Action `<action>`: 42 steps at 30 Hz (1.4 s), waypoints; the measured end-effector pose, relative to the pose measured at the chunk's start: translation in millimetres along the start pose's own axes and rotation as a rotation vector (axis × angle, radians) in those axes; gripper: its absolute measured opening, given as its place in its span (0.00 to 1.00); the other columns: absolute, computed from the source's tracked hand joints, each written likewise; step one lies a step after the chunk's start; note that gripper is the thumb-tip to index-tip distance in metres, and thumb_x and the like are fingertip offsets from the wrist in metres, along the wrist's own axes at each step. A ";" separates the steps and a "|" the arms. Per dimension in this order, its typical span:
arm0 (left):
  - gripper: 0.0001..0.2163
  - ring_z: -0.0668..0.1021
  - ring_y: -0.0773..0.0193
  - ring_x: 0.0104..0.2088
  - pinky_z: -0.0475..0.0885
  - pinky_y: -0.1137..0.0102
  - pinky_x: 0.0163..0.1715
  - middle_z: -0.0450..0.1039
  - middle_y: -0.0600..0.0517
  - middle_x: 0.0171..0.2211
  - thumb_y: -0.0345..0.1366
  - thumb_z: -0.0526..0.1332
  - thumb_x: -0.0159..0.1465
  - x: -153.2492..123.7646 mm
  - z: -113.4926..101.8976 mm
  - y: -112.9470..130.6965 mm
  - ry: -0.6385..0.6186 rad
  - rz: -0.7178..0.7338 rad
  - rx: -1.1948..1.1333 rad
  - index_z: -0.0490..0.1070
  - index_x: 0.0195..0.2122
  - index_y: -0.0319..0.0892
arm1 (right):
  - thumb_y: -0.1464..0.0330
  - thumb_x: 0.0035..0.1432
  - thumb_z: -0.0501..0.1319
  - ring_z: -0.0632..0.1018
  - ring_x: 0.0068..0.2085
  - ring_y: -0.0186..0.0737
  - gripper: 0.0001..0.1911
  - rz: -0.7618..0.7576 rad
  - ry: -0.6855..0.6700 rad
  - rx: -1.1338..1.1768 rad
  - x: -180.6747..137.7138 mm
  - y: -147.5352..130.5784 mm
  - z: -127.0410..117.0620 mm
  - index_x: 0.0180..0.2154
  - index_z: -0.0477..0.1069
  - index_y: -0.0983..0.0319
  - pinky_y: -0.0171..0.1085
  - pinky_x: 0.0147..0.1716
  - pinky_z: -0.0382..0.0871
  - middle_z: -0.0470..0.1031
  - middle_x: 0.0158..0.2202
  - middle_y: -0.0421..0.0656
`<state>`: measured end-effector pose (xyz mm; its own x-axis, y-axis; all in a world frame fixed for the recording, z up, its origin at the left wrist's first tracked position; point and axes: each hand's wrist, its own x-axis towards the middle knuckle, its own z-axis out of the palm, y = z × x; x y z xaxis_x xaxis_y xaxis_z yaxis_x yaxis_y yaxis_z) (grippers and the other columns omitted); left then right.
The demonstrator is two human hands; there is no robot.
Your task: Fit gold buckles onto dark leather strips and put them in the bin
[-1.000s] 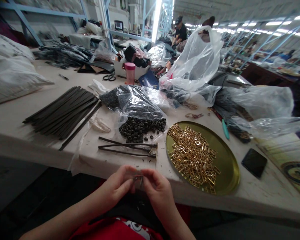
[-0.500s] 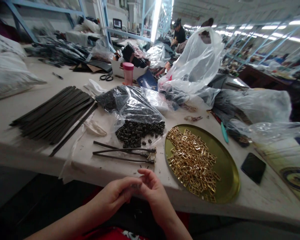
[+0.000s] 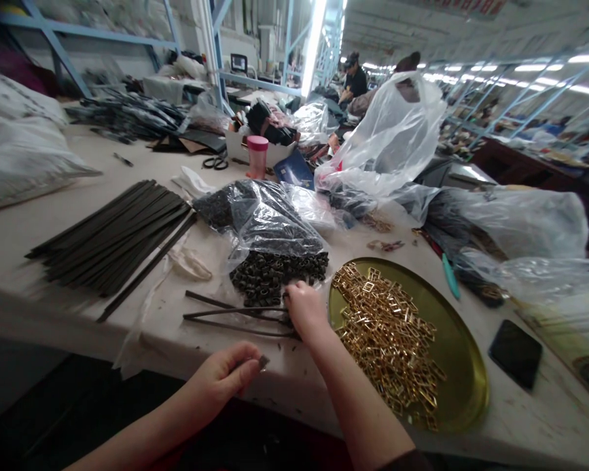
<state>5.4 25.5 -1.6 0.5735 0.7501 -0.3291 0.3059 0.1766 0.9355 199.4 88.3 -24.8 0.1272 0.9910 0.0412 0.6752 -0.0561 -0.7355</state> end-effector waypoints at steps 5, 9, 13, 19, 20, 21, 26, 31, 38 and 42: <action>0.11 0.63 0.71 0.21 0.57 0.76 0.23 0.58 0.59 0.19 0.43 0.53 0.59 -0.3 -4.4 1.3 0.034 0.007 0.003 0.64 0.32 0.40 | 0.76 0.45 0.58 0.70 0.36 0.41 0.04 -0.012 -0.011 0.038 6.2 -5.6 1.4 0.24 0.67 0.62 0.42 0.41 0.58 0.69 0.29 0.43; 0.12 0.63 0.70 0.22 0.58 0.75 0.24 0.58 0.59 0.20 0.44 0.53 0.59 1.5 -9.6 11.3 0.133 0.045 -0.014 0.64 0.31 0.40 | 0.67 0.51 0.55 0.69 0.28 0.37 0.05 0.017 -0.060 0.197 -28.3 -20.4 -13.2 0.31 0.65 0.62 0.37 0.31 0.63 0.69 0.26 0.40; 0.13 0.63 0.70 0.22 0.59 0.75 0.24 0.59 0.58 0.21 0.45 0.53 0.59 1.5 -5.5 23.1 0.173 0.089 -0.048 0.65 0.31 0.39 | 0.62 0.54 0.55 0.69 0.24 0.31 0.10 0.126 -0.199 0.728 -73.7 -32.5 -17.5 0.34 0.63 0.62 0.33 0.27 0.63 0.72 0.27 0.40; 0.13 0.64 0.71 0.23 0.60 0.75 0.24 0.62 0.57 0.23 0.45 0.53 0.59 -5.4 7.1 23.4 0.145 0.121 0.018 0.65 0.32 0.39 | 0.61 0.53 0.58 0.70 0.24 0.29 0.11 0.206 -0.224 1.083 -109.9 -37.0 -9.8 0.34 0.65 0.63 0.31 0.27 0.62 0.72 0.25 0.38; 0.13 0.64 0.71 0.23 0.60 0.75 0.24 0.62 0.57 0.23 0.45 0.53 0.60 -7.3 7.7 22.7 0.144 0.121 0.055 0.65 0.32 0.39 | 0.61 0.53 0.59 0.70 0.24 0.29 0.12 0.201 -0.222 1.098 -112.9 -37.4 -9.5 0.34 0.65 0.63 0.31 0.27 0.62 0.71 0.24 0.38; 0.13 0.64 0.71 0.23 0.59 0.75 0.24 0.63 0.57 0.22 0.44 0.52 0.60 -9.3 8.1 22.1 0.139 0.121 0.090 0.66 0.32 0.39 | 0.61 0.53 0.59 0.69 0.24 0.29 0.12 0.194 -0.226 1.110 -115.5 -37.8 -9.3 0.33 0.65 0.63 0.31 0.26 0.62 0.71 0.23 0.38; 0.12 0.64 0.71 0.22 0.58 0.76 0.22 0.63 0.58 0.21 0.42 0.53 0.60 -16.0 10.5 22.7 0.093 0.127 0.163 0.67 0.32 0.38 | 0.59 0.52 0.59 0.68 0.22 0.29 0.13 0.183 -0.232 1.083 -125.7 -36.3 -7.9 0.32 0.64 0.62 0.31 0.24 0.60 0.71 0.22 0.37; 0.11 0.65 0.70 0.22 0.60 0.76 0.23 0.65 0.57 0.21 0.42 0.53 0.60 -14.4 16.1 22.7 0.117 0.149 0.150 0.67 0.31 0.39 | 0.57 0.52 0.58 0.68 0.22 0.30 0.16 0.172 -0.180 1.034 -129.5 -35.5 -7.5 0.35 0.65 0.62 0.32 0.24 0.62 0.70 0.22 0.38; 0.09 0.72 0.65 0.31 0.65 0.73 0.34 0.73 0.55 0.29 0.40 0.59 0.56 -11.5 19.1 21.0 0.128 0.169 0.181 0.70 0.31 0.39 | 0.59 0.52 0.57 0.58 0.19 0.27 0.13 0.243 -0.075 1.043 -132.0 -40.6 0.5 0.33 0.65 0.62 0.29 0.19 0.51 0.58 0.18 0.33; 0.08 0.72 0.66 0.31 0.65 0.73 0.34 0.73 0.55 0.29 0.39 0.59 0.56 -10.2 16.4 17.8 0.141 0.164 0.131 0.69 0.32 0.39 | 0.61 0.52 0.58 0.58 0.22 0.28 0.11 0.283 -0.073 1.142 -133.6 -40.1 10.8 0.35 0.64 0.61 0.29 0.21 0.52 0.59 0.22 0.34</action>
<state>17.4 10.6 16.3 0.5146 0.8451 -0.1450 0.3193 -0.0320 0.9471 147.5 -40.5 -8.1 0.1016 0.9675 -0.2317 -0.4170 -0.1701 -0.8928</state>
